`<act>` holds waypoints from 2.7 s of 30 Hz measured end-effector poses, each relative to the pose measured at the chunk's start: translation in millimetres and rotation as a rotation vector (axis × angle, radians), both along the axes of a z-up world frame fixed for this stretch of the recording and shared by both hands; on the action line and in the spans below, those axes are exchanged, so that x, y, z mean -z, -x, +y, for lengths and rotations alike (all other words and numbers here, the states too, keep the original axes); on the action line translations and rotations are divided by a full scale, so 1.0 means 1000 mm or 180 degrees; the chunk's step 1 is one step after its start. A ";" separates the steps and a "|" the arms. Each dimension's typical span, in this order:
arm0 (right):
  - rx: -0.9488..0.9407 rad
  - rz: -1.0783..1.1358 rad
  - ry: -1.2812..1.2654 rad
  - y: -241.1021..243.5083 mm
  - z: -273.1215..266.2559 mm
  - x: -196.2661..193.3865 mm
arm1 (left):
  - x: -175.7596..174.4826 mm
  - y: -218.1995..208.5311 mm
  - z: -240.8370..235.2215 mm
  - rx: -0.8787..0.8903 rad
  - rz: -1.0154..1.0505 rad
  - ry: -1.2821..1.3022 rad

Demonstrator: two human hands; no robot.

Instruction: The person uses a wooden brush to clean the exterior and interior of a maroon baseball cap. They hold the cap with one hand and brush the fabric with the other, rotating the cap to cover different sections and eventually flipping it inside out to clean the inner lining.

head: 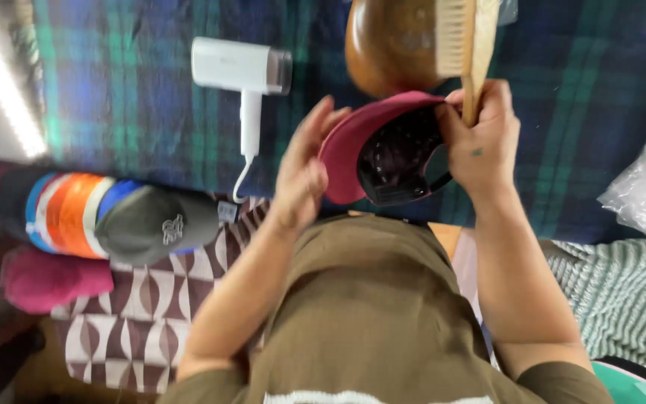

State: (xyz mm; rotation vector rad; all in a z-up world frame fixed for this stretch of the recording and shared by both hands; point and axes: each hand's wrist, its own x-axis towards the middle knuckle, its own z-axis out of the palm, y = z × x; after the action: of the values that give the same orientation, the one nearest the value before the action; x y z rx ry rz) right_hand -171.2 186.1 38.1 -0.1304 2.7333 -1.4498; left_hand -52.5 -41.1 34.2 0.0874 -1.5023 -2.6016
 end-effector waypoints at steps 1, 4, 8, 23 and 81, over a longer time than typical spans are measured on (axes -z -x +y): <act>0.0021 0.0025 -0.0022 0.005 -0.003 0.000 | 0.009 0.000 0.007 0.0021 0.0025 -0.0022; 0.0130 -0.0304 -0.0152 -0.001 -0.012 0.002 | 0.029 -0.021 0.028 -0.0196 0.0111 0.0089; 0.0373 -0.0351 -0.0103 0.008 -0.014 0.001 | 0.037 -0.014 0.034 -0.0465 0.0277 -0.0275; -0.0413 0.0675 -0.0009 -0.069 0.023 -0.035 | 0.072 -0.002 0.040 -0.1462 -0.0473 0.0243; -0.1794 0.1997 -0.2664 -0.079 0.049 0.050 | -0.068 0.100 0.014 0.1087 -0.0579 0.3902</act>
State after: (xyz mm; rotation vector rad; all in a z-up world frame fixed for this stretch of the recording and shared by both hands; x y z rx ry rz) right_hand -91.7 235.5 -11.9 -1.3402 3.0635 -0.0724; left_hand -152.8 -27.3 101.9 -0.0735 -3.0526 -1.4010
